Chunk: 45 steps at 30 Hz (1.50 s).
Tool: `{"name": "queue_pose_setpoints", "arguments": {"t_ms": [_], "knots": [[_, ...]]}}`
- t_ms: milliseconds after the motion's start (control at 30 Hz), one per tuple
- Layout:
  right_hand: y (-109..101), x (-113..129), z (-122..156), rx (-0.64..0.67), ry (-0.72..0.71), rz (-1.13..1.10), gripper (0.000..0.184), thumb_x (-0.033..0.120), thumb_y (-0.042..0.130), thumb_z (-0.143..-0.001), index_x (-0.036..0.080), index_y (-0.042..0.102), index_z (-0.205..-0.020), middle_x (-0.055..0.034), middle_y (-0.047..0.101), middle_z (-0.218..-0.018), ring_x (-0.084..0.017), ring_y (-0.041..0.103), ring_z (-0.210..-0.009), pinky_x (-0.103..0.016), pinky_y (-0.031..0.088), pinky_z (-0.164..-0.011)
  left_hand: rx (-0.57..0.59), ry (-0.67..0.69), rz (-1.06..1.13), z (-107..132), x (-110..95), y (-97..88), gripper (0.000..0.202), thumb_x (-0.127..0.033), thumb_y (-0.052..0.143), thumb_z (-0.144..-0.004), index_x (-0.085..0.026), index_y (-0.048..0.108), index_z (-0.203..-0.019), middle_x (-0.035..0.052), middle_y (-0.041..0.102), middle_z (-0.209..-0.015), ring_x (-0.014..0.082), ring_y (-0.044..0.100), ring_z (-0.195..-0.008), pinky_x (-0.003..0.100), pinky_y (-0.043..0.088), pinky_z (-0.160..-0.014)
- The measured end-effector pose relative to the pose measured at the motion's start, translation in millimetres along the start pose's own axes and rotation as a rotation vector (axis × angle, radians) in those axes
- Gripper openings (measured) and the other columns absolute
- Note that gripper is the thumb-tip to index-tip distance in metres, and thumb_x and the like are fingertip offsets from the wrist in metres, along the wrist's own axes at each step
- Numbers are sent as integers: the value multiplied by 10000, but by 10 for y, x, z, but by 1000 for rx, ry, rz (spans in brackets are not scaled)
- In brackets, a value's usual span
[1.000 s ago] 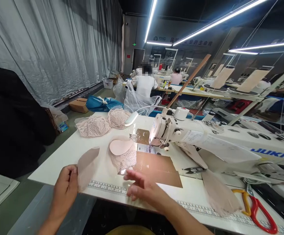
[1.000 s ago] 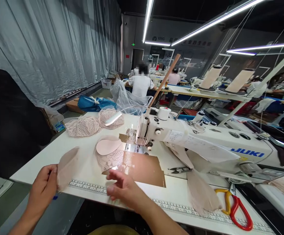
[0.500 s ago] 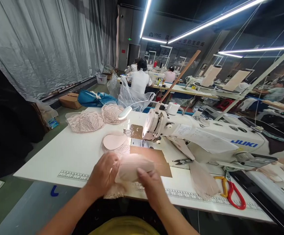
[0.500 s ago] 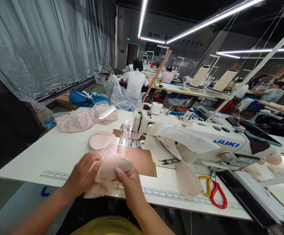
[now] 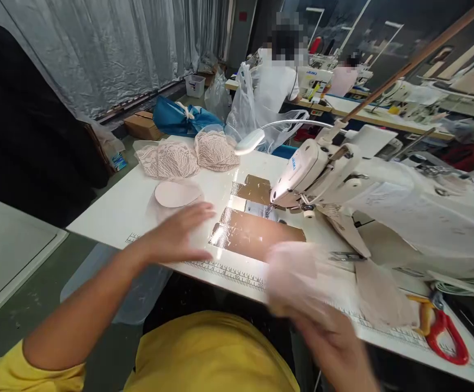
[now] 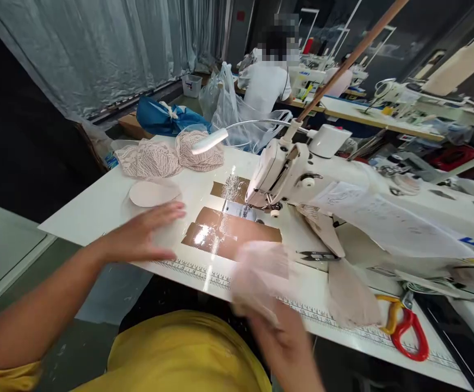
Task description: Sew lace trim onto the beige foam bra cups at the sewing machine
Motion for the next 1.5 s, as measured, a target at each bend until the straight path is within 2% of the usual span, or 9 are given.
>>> {"name": "queue_pose_setpoints", "arguments": {"t_ms": [167, 400, 467, 600, 700, 833, 1000, 1233, 1500], "knots": [[480, 348, -340, 182, -226, 3, 103, 131, 563, -845, 205, 630, -821, 2, 659, -738, -139, 626, -624, -218, 475, -541, 487, 177, 558, 110, -763, 562, 455, -226, 673, -777, -225, 615, -1228, 3, 726, -1007, 183, 668, -859, 220, 495, -715], [-410, 264, -296, -435, -236, 196, 203, 122, 688, -749, 243, 654, -907, -9, 677, -893, -189, 641, -839, -289, 488, -719, -62, -214, 353, 83, 12, -3, 159, -113, 506, -808, -142, 661, -827, 22, 620, -728, 165, 539, -683, 240, 374, -591], [-323, 142, -372, -409, -163, 88, 148, 152, 683, -767, 242, 652, -881, -8, 669, -885, -186, 627, -846, -289, 485, -732, -5, -148, 479, 72, -161, 103, 213, -253, 488, -894, -139, 660, -944, 34, 632, -770, 171, 566, -697, 250, 430, -612], [602, -282, -507, 212, 256, -479, 188, 352, 584, -877, 185, 669, -856, -30, 652, -813, -168, 601, -737, -274, 488, -649, 356, 141, 1093, 126, -858, 536, 681, -531, 635, -817, -245, 442, -1405, 123, 546, -1299, 265, 606, -1015, 374, 497, -872], [998, -400, -364, 397, 510, -868, 286, 433, 635, -835, 151, 677, -857, -12, 631, -722, -161, 590, -674, -291, 484, -655, 329, 111, 1239, 104, -847, 636, 837, -606, 654, -770, -323, 311, -1479, 126, 362, -1488, 284, 577, -1053, 348, 514, -811], [1029, -447, -318, 329, 577, -1048, 244, 387, 751, -728, 166, 691, -813, 1, 637, -705, -160, 586, -680, -285, 468, -665, 136, -149, 963, 25, -405, 645, 887, -486, 784, -666, -302, 398, -1442, 108, 481, -1404, 313, 522, -1113, 358, 471, -905], [862, -537, -360, 216, 514, -1044, 230, 399, 742, -723, 184, 665, -694, 11, 598, -626, -162, 569, -654, -270, 449, -609, 418, -276, 1188, 119, -444, 952, 422, -363, 701, -722, -200, 651, -1108, 74, 670, -1018, 280, 602, -974, 357, 473, -854], [575, -680, -361, -29, 463, -969, 301, 180, 790, -645, 194, 496, -705, 60, 499, -669, -92, 414, -606, -195, 358, -558, 137, -506, 1253, 232, -122, 979, 96, -145, 675, -679, -178, 600, -629, -40, 569, -647, 136, 523, -657, 227, 433, -650], [371, -682, -428, -303, 399, -877, 357, 232, 811, -610, 220, 511, -803, 61, 476, -663, -101, 400, -591, -197, 341, -545, -118, -619, 1467, 227, -341, 1071, 523, -377, 774, -678, -272, 603, -1161, 43, 689, -1140, 305, 608, -1075, 352, 525, -842]]}}
Point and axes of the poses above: each hand's wrist, its own z-axis away from the middle knuckle, its own y-axis out of the palm, x = y × z, the point moved 10 cm from there along -z, towards the middle knuckle
